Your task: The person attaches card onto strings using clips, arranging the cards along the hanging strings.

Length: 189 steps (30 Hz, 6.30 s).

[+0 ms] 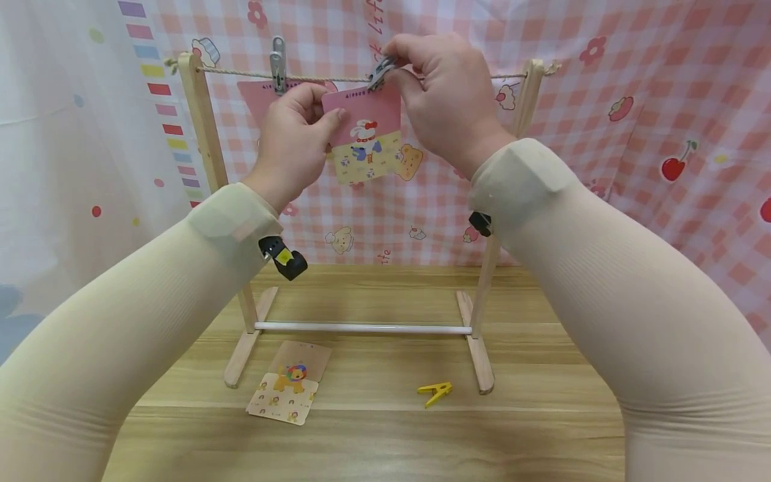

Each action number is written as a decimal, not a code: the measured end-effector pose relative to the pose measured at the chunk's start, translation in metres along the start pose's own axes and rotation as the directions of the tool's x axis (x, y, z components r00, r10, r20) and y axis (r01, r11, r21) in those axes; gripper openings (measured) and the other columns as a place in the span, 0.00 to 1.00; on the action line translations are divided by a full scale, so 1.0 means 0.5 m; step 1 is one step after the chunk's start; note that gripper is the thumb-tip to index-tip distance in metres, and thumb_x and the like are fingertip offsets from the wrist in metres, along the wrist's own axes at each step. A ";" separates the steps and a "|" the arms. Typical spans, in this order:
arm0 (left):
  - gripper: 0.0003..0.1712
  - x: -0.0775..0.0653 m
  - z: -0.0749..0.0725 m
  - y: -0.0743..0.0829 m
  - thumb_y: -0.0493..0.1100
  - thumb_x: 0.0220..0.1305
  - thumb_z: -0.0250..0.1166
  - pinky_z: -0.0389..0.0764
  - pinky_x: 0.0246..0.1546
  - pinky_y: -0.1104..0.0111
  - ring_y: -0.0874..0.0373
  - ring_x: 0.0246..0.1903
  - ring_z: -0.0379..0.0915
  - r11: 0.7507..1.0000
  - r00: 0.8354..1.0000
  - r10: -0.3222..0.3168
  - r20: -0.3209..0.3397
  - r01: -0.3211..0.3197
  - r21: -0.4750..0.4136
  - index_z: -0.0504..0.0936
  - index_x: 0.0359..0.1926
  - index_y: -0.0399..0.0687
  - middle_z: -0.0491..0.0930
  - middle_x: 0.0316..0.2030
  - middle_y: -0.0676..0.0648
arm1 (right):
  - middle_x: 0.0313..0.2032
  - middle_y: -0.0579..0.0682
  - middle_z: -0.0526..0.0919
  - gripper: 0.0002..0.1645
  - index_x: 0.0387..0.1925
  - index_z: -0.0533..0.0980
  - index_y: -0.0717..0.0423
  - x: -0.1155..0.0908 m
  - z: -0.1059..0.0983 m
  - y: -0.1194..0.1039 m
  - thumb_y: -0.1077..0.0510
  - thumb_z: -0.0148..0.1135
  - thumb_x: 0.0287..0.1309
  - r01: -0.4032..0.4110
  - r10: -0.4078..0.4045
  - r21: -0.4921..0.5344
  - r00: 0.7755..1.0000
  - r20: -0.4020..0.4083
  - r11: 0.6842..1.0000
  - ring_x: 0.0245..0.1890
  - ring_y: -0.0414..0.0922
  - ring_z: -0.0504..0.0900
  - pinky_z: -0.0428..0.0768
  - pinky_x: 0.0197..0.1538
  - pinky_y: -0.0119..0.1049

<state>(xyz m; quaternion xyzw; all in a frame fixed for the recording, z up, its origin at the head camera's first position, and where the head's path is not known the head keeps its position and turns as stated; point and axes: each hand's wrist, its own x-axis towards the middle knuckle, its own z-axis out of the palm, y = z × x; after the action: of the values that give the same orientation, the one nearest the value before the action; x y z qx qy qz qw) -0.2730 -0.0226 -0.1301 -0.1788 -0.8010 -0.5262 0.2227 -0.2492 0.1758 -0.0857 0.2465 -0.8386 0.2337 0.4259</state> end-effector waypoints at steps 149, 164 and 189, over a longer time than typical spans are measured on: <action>0.14 -0.036 -0.018 -0.026 0.43 0.78 0.63 0.84 0.48 0.73 0.61 0.44 0.79 0.998 0.999 0.049 -0.003 -0.049 -0.040 0.79 0.60 0.47 0.82 0.45 0.51 | 0.58 0.59 0.87 0.21 0.62 0.80 0.64 -0.136 0.009 0.022 0.63 0.67 0.70 0.224 -0.224 0.025 0.975 -0.004 0.974 0.60 0.56 0.83 0.66 0.74 0.47; 0.12 -0.098 -0.057 -0.078 0.41 0.77 0.64 0.78 0.37 0.72 0.56 0.35 0.75 0.986 0.982 0.163 0.095 -0.165 0.003 0.81 0.57 0.41 0.83 0.40 0.46 | 0.49 0.62 0.90 0.18 0.56 0.83 0.65 -0.248 0.034 0.074 0.66 0.69 0.66 0.200 -0.206 0.057 0.968 0.146 0.978 0.53 0.60 0.82 0.76 0.63 0.54; 0.40 -0.300 -0.072 -0.322 0.54 0.67 0.74 0.76 0.69 0.45 0.43 0.71 0.71 0.745 0.524 -0.455 0.720 -0.219 0.630 0.70 0.76 0.56 0.67 0.77 0.44 | 0.52 0.49 0.87 0.20 0.54 0.85 0.52 -0.477 0.118 0.126 0.54 0.76 0.62 0.071 -0.070 0.044 0.412 0.908 0.997 0.54 0.50 0.85 0.84 0.60 0.50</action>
<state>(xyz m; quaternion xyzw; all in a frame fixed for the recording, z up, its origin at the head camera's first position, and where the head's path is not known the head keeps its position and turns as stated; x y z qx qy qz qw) -0.2253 -0.1253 -0.3221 -0.2599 -0.9452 -0.0713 -0.1844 -0.2000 0.2398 -0.3259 0.3683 -0.9247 0.0451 -0.0854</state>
